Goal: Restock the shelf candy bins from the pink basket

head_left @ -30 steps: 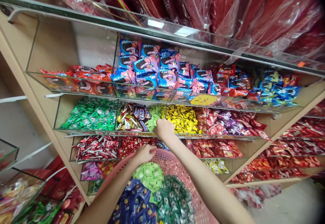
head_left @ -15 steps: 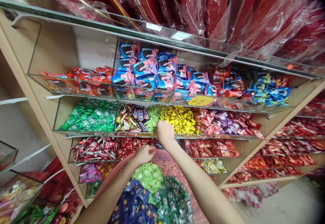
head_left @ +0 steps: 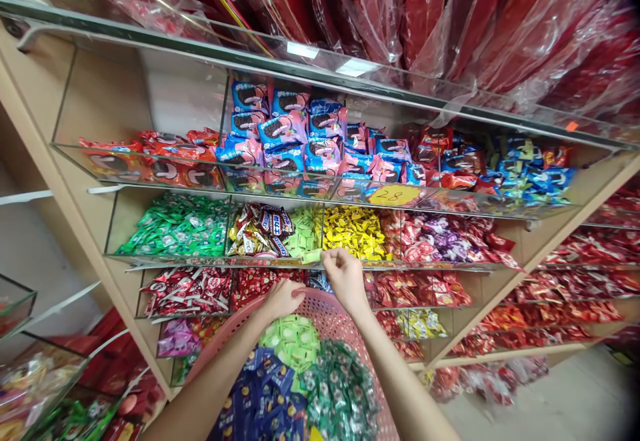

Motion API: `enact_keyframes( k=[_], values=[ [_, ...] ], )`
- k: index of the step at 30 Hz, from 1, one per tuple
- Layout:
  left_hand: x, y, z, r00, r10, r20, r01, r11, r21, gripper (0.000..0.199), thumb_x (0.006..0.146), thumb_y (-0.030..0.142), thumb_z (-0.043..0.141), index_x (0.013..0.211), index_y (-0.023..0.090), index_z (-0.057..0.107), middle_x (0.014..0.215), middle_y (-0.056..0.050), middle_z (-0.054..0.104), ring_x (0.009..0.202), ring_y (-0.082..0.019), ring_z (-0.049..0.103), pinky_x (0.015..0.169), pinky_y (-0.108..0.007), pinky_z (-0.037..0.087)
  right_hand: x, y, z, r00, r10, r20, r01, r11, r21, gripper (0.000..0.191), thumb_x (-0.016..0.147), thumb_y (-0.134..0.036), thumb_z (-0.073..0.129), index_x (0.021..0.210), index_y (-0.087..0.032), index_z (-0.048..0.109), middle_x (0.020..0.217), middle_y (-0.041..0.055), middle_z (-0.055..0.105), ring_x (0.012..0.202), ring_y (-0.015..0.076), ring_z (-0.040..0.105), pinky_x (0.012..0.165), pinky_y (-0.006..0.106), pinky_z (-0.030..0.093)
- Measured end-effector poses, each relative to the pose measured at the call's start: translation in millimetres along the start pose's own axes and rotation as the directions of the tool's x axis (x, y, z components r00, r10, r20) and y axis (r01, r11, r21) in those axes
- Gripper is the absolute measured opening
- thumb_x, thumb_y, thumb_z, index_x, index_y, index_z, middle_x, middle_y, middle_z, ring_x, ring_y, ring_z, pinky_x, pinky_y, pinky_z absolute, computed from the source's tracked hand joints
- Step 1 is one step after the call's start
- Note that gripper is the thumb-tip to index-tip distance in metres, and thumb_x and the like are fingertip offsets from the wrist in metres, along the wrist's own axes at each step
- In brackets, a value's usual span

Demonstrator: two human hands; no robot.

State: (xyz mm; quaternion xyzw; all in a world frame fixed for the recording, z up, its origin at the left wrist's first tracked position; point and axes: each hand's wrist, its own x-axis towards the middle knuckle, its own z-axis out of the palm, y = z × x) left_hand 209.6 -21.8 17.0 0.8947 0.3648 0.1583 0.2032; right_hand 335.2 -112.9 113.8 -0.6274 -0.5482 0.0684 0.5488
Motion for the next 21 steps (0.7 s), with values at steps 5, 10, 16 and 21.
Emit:
enact_keyframes(
  k=[5, 10, 16, 21],
  values=[
    [-1, 1, 0.0, 0.999, -0.033, -0.007, 0.033, 0.999, 0.030, 0.033, 0.075, 0.033, 0.045, 0.104, 0.027, 0.060, 0.099, -0.001, 0.063, 0.093, -0.017, 0.056, 0.079, -0.024, 0.039, -28, 17, 10, 0.980, 0.181, 0.078, -0.196, 0.923, 0.332, 0.031, 0.074, -0.044, 0.048, 0.068, -0.014, 0.053, 0.046, -0.0049, 0.045, 0.037, 0.0054, 0.034, 0.038, 0.018, 0.027],
    [-1, 1, 7.0, 0.980, -0.192, -0.052, 0.198, 0.971, 0.138, 0.029, 0.072, 0.033, 0.047, 0.089, 0.015, 0.062, 0.089, -0.009, 0.063, 0.083, -0.021, 0.057, 0.070, -0.026, 0.041, -46, 34, 19, 0.934, 0.311, 0.175, -0.357, 0.832, 0.426, 0.028, 0.071, -0.043, 0.052, 0.067, -0.015, 0.051, 0.043, -0.0066, 0.044, 0.031, 0.0038, 0.031, 0.032, 0.017, 0.024],
    [-5, 4, -1.1, 0.998, -0.030, 0.057, 0.029, 0.999, 0.023, 0.025, 0.070, 0.019, 0.044, 0.085, 0.020, 0.064, 0.085, -0.004, 0.066, 0.086, -0.018, 0.057, 0.071, -0.022, 0.039, -52, 55, 24, 0.893, 0.388, 0.229, -0.450, 0.787, 0.423, 0.024, 0.067, -0.038, 0.053, 0.062, -0.016, 0.049, 0.041, -0.0067, 0.045, 0.029, 0.0034, 0.030, 0.031, 0.017, 0.023],
    [-7, -3, -1.7, 0.999, 0.017, 0.049, -0.013, 0.997, -0.073, 0.045, 0.068, 0.011, 0.040, 0.107, 0.024, 0.059, 0.108, 0.001, 0.061, 0.100, -0.015, 0.053, 0.084, -0.022, 0.038, -54, 76, 32, 0.864, 0.400, 0.305, -0.489, 0.809, 0.325, 0.022, 0.064, -0.034, 0.052, 0.052, -0.018, 0.044, 0.037, -0.0065, 0.044, 0.029, 0.0045, 0.032, 0.032, 0.017, 0.025]
  ],
)
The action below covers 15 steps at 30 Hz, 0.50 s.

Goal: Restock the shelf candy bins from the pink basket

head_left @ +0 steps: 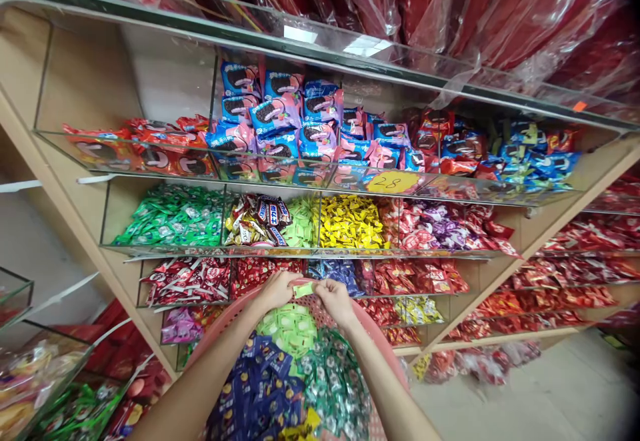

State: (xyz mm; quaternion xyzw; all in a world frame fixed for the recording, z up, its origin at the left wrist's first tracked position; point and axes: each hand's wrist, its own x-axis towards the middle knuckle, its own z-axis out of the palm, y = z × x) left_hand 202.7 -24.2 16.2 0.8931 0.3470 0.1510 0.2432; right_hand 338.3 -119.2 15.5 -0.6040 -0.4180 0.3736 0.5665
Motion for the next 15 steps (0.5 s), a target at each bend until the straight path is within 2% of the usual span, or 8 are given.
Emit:
enact_keyframes(
  k=[7, 15],
  values=[
    [3, -10, 6.8, 0.999, 0.035, -0.041, -0.034, 0.999, 0.015, 0.047, 0.071, 0.012, 0.036, 0.112, 0.023, 0.056, 0.116, 0.002, 0.055, 0.107, -0.013, 0.050, 0.094, -0.022, 0.034, 6, 37, 2, 0.981, 0.145, 0.125, -0.121, 0.976, -0.179, 0.023, 0.064, -0.025, 0.045, 0.043, -0.018, 0.041, 0.032, -0.0065, 0.041, 0.025, 0.0052, 0.032, 0.030, 0.018, 0.023],
    [3, -7, 5.0, 1.000, 0.008, -0.030, -0.007, 0.999, 0.050, 0.047, 0.071, 0.011, 0.037, 0.112, 0.024, 0.056, 0.113, 0.001, 0.058, 0.103, -0.012, 0.053, 0.090, -0.021, 0.037, 5, 48, -2, 0.972, 0.187, 0.145, -0.146, 0.956, -0.256, 0.027, 0.065, -0.019, 0.045, 0.038, -0.017, 0.041, 0.029, -0.0062, 0.040, 0.026, 0.0038, 0.030, 0.031, 0.016, 0.022]
  ],
)
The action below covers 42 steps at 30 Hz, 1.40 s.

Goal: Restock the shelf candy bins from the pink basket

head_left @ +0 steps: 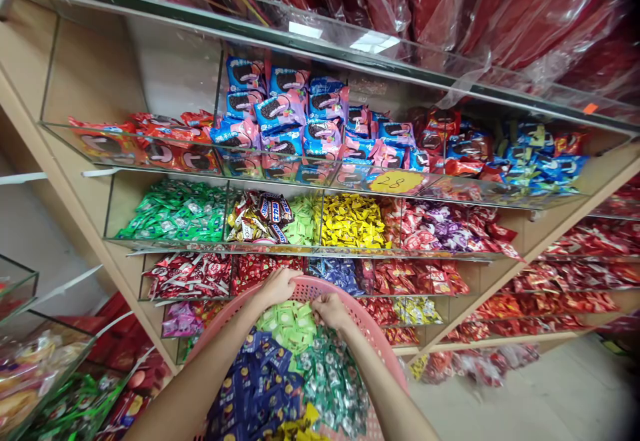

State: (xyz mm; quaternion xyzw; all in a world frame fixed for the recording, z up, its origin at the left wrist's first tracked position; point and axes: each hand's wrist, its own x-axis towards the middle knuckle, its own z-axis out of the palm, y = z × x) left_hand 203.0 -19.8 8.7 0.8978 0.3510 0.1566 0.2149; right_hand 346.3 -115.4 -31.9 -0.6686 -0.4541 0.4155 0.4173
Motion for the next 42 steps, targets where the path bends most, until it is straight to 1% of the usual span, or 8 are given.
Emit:
enact_keyframes(
  k=[11, 15, 17, 21, 29, 34, 37, 42],
  values=[
    [-8, 0, -3.0, 1.000, -0.020, 0.008, 0.021, 1.000, -0.021, 0.048, 0.070, 0.013, 0.039, 0.115, 0.025, 0.054, 0.115, 0.001, 0.057, 0.103, -0.013, 0.052, 0.091, -0.022, 0.036, -6, 0, 9, 0.995, 0.088, -0.051, -0.094, 0.987, -0.132, 0.029, 0.068, -0.014, 0.045, 0.039, -0.018, 0.040, 0.029, -0.0052, 0.039, 0.026, 0.0054, 0.029, 0.031, 0.018, 0.021],
    [-12, 1, -6.5, 1.000, -0.029, 0.009, 0.029, 1.000, -0.008, 0.049, 0.069, 0.013, 0.039, 0.114, 0.025, 0.054, 0.114, 0.001, 0.057, 0.103, -0.013, 0.053, 0.090, -0.023, 0.037, -7, 0, 11, 0.994, 0.070, -0.085, -0.085, 0.979, -0.185, 0.032, 0.072, -0.025, 0.047, 0.041, -0.019, 0.041, 0.033, -0.0031, 0.043, 0.029, 0.0072, 0.034, 0.034, 0.020, 0.024],
    [-14, 2, -8.0, 0.999, -0.035, 0.006, 0.035, 0.999, -0.016, 0.049, 0.069, 0.012, 0.040, 0.114, 0.025, 0.055, 0.114, 0.001, 0.057, 0.103, -0.013, 0.053, 0.091, -0.022, 0.037, -11, -5, 10, 0.985, -0.010, -0.174, -0.042, 0.955, -0.293, 0.033, 0.072, -0.029, 0.049, 0.041, -0.019, 0.041, 0.037, -0.0012, 0.047, 0.035, 0.0088, 0.039, 0.038, 0.020, 0.025],
    [-16, 5, -11.7, 0.997, -0.079, 0.006, 0.079, 0.996, -0.028, 0.047, 0.068, 0.013, 0.043, 0.112, 0.025, 0.056, 0.113, 0.001, 0.058, 0.104, -0.015, 0.052, 0.092, -0.023, 0.036, -23, -37, 6, 0.912, -0.277, -0.301, 0.052, 0.808, -0.586, 0.038, 0.075, -0.033, 0.047, 0.040, -0.019, 0.041, 0.043, 0.0018, 0.052, 0.042, 0.0102, 0.041, 0.043, 0.023, 0.022],
    [-27, 4, -27.3, 0.994, -0.094, -0.059, 0.090, 0.994, -0.053, 0.046, 0.068, 0.014, 0.042, 0.111, 0.025, 0.057, 0.113, 0.002, 0.057, 0.105, -0.014, 0.051, 0.094, -0.023, 0.034, -34, -151, -27, 0.796, -0.563, -0.223, 0.297, 0.684, -0.667, 0.037, 0.081, -0.041, 0.039, 0.056, -0.018, 0.057, 0.051, 0.0014, 0.057, 0.049, 0.0107, 0.048, 0.051, 0.020, 0.030],
    [-34, -2, -30.6, 0.990, -0.102, -0.101, 0.099, 0.994, -0.034, 0.045, 0.069, 0.017, 0.042, 0.111, 0.022, 0.057, 0.114, 0.001, 0.057, 0.105, -0.014, 0.052, 0.094, -0.023, 0.034, -7, -193, -27, 0.828, -0.530, -0.182, 0.201, 0.584, -0.787, 0.019, 0.077, -0.030, 0.047, 0.083, -0.020, 0.063, 0.078, 0.0058, 0.064, 0.073, 0.0160, 0.057, 0.059, 0.023, 0.036],
    [-37, -4, -32.8, 0.989, -0.105, -0.100, 0.100, 0.994, -0.052, 0.046, 0.068, 0.017, 0.042, 0.111, 0.022, 0.057, 0.113, 0.001, 0.058, 0.102, -0.015, 0.053, 0.093, -0.023, 0.036, 8, -198, -12, 0.870, -0.458, -0.180, 0.111, 0.539, -0.835, 0.022, 0.078, -0.029, 0.046, 0.088, -0.017, 0.062, 0.089, 0.0109, 0.062, 0.080, 0.0184, 0.058, 0.064, 0.026, 0.039],
    [-41, -6, -36.4, 0.986, -0.128, -0.103, 0.123, 0.991, -0.053, 0.046, 0.068, 0.016, 0.042, 0.111, 0.022, 0.057, 0.113, 0.001, 0.058, 0.103, -0.014, 0.053, 0.093, -0.023, 0.036, 19, -200, 7, 0.895, -0.365, -0.257, -0.035, 0.518, -0.855, 0.029, 0.076, -0.034, 0.050, 0.093, -0.013, 0.060, 0.092, 0.0155, 0.061, 0.084, 0.0218, 0.059, 0.066, 0.028, 0.042]
  ],
)
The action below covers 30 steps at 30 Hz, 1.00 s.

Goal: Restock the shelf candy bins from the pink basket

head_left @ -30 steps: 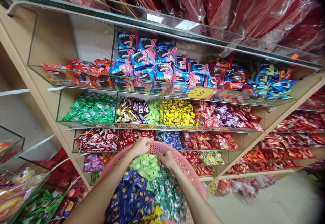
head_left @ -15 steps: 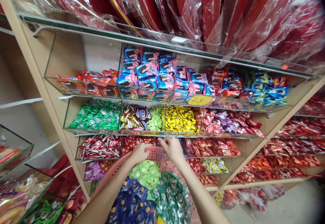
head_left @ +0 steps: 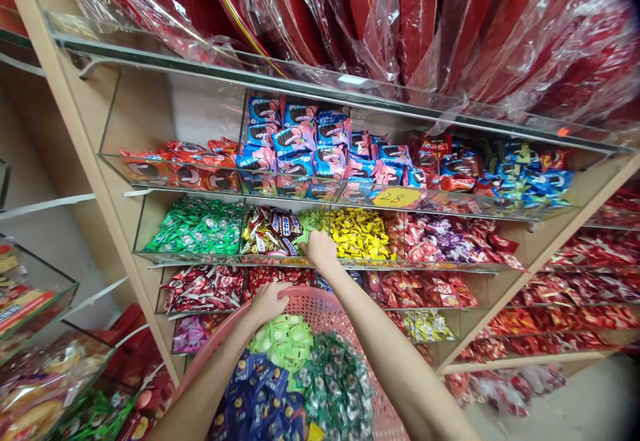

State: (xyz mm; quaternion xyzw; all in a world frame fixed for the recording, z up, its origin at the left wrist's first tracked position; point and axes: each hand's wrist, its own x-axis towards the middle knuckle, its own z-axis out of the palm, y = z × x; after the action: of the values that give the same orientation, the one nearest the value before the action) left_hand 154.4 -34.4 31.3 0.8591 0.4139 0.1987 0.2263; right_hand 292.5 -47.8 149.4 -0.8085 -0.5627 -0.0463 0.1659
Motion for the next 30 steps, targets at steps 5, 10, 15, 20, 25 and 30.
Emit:
enact_keyframes(
  k=[5, 10, 15, 20, 25, 30],
  values=[
    [0, -1, 0.0, 1.000, -0.029, -0.006, 0.029, 0.999, 0.023, 0.046, 0.069, 0.019, 0.042, 0.112, 0.023, 0.056, 0.112, 0.001, 0.058, 0.102, -0.015, 0.054, 0.092, -0.023, 0.036, 5, -7, 4, 1.000, -0.005, 0.021, 0.006, 1.000, -0.023, 0.023, 0.076, -0.027, 0.049, 0.090, -0.013, 0.061, 0.093, 0.0149, 0.061, 0.085, 0.0223, 0.059, 0.067, 0.029, 0.043],
    [1, 3, -1.9, 0.999, -0.033, -0.001, 0.033, 0.999, 0.010, 0.046, 0.069, 0.019, 0.044, 0.112, 0.022, 0.056, 0.112, 0.001, 0.058, 0.101, -0.014, 0.054, 0.092, -0.023, 0.036, 3, -8, 8, 1.000, 0.003, -0.010, -0.004, 1.000, -0.027, 0.020, 0.078, -0.020, 0.045, 0.088, -0.013, 0.061, 0.089, 0.0127, 0.062, 0.082, 0.0192, 0.059, 0.065, 0.026, 0.042],
    [3, 3, -1.5, 1.000, -0.013, -0.007, 0.014, 1.000, 0.010, 0.045, 0.069, 0.018, 0.042, 0.112, 0.022, 0.056, 0.113, 0.000, 0.058, 0.101, -0.014, 0.054, 0.091, -0.023, 0.037, 0, 1, 7, 0.994, -0.019, -0.111, 0.027, 0.998, 0.063, 0.022, 0.080, -0.027, 0.043, 0.085, -0.014, 0.060, 0.084, 0.0111, 0.061, 0.076, 0.0182, 0.058, 0.059, 0.024, 0.039],
    [8, 5, -0.1, 1.000, -0.025, 0.008, 0.025, 1.000, 0.002, 0.049, 0.068, 0.018, 0.043, 0.115, 0.024, 0.053, 0.115, 0.001, 0.056, 0.104, -0.014, 0.052, 0.092, -0.023, 0.035, -13, 21, 0, 0.967, -0.073, -0.244, 0.154, 0.931, 0.331, 0.022, 0.080, -0.033, 0.043, 0.076, -0.016, 0.057, 0.068, 0.0031, 0.058, 0.062, 0.0118, 0.052, 0.055, 0.021, 0.034],
    [10, 11, -1.2, 1.000, -0.013, 0.021, 0.012, 1.000, 0.025, 0.044, 0.070, 0.020, 0.042, 0.112, 0.023, 0.056, 0.109, -0.001, 0.060, 0.099, -0.015, 0.054, 0.086, -0.023, 0.038, -51, 44, 21, 0.961, -0.152, -0.231, 0.274, 0.613, 0.741, 0.027, 0.078, -0.041, 0.044, 0.071, -0.016, 0.053, 0.055, -0.0033, 0.048, 0.048, 0.0077, 0.040, 0.048, 0.019, 0.032],
    [11, 18, 3.9, 0.998, 0.006, 0.066, -0.012, 0.996, 0.090, 0.038, 0.072, 0.019, 0.041, 0.105, 0.025, 0.059, 0.098, -0.001, 0.064, 0.088, -0.016, 0.058, 0.076, -0.023, 0.040, -79, 64, 58, 0.982, -0.140, -0.127, 0.179, 0.483, 0.857, 0.028, 0.079, -0.042, 0.042, 0.076, -0.015, 0.052, 0.059, -0.0023, 0.051, 0.048, 0.0083, 0.041, 0.048, 0.020, 0.033]
  ],
)
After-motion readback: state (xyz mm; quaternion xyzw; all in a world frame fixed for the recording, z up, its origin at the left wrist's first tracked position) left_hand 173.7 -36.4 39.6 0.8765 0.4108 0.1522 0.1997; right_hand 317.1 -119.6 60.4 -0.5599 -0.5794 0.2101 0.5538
